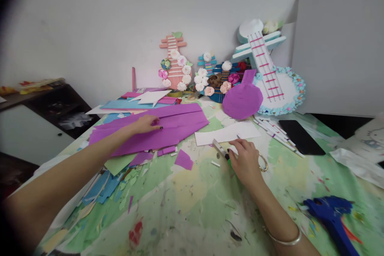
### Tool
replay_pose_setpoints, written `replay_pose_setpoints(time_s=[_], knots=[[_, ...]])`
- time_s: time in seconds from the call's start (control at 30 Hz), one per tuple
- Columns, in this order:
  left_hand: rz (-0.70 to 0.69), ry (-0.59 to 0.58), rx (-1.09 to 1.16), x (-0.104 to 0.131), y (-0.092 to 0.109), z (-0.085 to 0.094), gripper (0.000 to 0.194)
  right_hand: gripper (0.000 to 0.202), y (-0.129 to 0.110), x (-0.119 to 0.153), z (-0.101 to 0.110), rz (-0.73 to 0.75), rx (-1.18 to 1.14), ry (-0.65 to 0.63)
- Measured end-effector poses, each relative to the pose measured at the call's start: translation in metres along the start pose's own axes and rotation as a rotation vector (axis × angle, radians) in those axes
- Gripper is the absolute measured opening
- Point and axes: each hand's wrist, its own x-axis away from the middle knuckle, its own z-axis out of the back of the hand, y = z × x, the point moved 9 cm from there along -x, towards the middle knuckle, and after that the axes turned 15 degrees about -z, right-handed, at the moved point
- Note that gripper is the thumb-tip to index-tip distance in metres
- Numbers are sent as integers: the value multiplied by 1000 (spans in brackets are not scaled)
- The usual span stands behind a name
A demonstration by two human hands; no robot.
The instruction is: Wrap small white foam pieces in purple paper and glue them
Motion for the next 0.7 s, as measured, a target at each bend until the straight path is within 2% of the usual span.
replay_pose_setpoints(time_s=[0.13,0.23,0.3,0.37,0.47,0.5,0.57,0.63,0.7], knots=[[5,-134,161,-10,5,-9,42,22,-12,6,6,103,-122,48],[-22,-164,246,-7,17,0,32,21,-15,9,12,144,-189,97],[-50,-155,264,-1,33,11,22,20,-17,11,15,159,-207,115],[-86,-119,252,10,57,24,18,18,-22,15,21,176,-202,153],[-172,-60,179,38,103,37,10,12,-36,24,39,192,-113,297],[-250,-2,59,49,124,42,12,11,-42,28,46,198,-71,354],[-365,69,-155,75,162,41,15,11,-55,36,56,225,-25,430],[-422,149,-314,98,193,33,14,12,-66,42,60,273,-104,412],[-452,251,-372,118,216,24,14,12,-70,42,54,288,-292,287]])
